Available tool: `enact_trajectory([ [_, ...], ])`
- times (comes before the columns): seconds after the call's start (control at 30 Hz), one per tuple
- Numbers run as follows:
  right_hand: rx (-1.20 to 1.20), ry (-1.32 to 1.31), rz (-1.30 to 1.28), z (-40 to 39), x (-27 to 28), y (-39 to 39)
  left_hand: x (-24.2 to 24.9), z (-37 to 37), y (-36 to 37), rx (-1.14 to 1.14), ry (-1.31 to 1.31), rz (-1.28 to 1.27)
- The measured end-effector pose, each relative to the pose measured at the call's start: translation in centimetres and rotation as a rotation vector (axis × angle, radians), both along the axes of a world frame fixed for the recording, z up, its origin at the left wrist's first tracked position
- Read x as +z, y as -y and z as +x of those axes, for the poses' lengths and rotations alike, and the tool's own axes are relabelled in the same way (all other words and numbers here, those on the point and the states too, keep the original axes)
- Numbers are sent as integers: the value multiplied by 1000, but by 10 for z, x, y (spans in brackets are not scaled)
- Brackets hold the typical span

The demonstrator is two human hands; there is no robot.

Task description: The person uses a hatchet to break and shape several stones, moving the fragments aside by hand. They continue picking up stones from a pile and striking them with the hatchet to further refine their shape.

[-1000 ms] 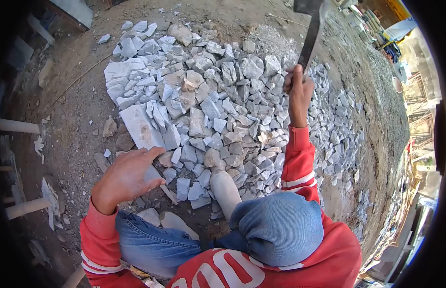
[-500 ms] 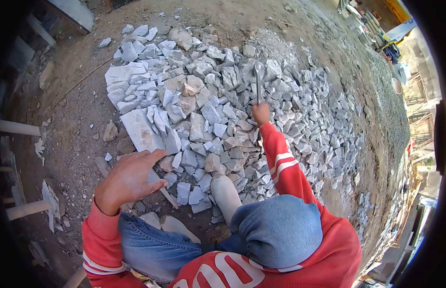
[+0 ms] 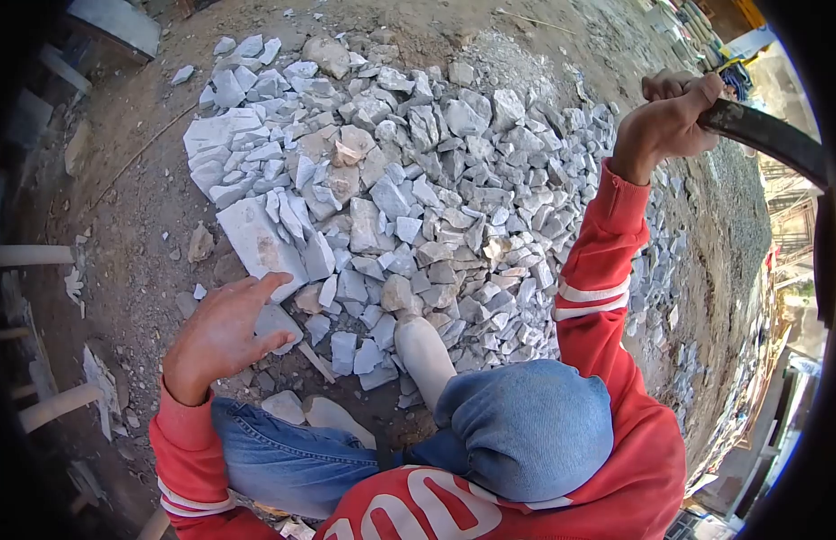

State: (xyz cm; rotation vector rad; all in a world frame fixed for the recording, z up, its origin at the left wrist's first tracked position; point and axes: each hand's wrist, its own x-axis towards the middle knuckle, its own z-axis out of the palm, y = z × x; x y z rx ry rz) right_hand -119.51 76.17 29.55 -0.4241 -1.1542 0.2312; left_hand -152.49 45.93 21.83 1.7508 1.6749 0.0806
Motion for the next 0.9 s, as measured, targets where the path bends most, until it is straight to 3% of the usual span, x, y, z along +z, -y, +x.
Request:
enact_trajectory([
  [0.07,13,-74,139,-2,-49,-22,0,3,0,-2,-3,14],
  [0.1,-1,-100,47,-13,-92,-20,0,4,0,-15,-6,15],
  [0.13,0,-141,-196,-16,-163,-22,0,6,2,-21,-7,21],
  [0.17,-291,176,-410,1,-275,-35,2,7,2,5,1,42],
  [0.2,-396,528,-814,-3,-324,1,5,7,1,-1,-31,46],
  [0.23,-90,794,-1302,10,-377,1,8,6,2,-14,-64,43],
  [0.27,-78,734,-1435,32,-474,-38,10,6,0,8,-64,62],
  [0.33,508,167,-1668,12,-360,-10,17,6,3,1,-186,97],
  [0.4,658,-32,-1680,4,-299,-11,22,3,5,7,-160,66],
  [0.47,488,122,-1478,-7,-235,6,23,0,3,4,-133,51],
  [0.57,437,126,-1068,-8,-120,20,13,-7,10,1,-121,26],
  [0.6,469,163,-847,-3,-85,21,8,-10,11,5,-73,31],
  [0.7,251,192,-271,0,3,14,2,-14,8,21,17,-23],
  [0.73,102,176,-105,-4,22,13,1,-15,7,34,55,-79],
  [0.8,71,128,168,-7,30,7,-7,-16,8,33,42,-55],
  [0.83,148,49,231,-11,13,-3,-10,-16,7,28,24,-26],
  [0.9,128,-73,187,-31,-82,-18,-13,-16,6,19,31,-15],
])
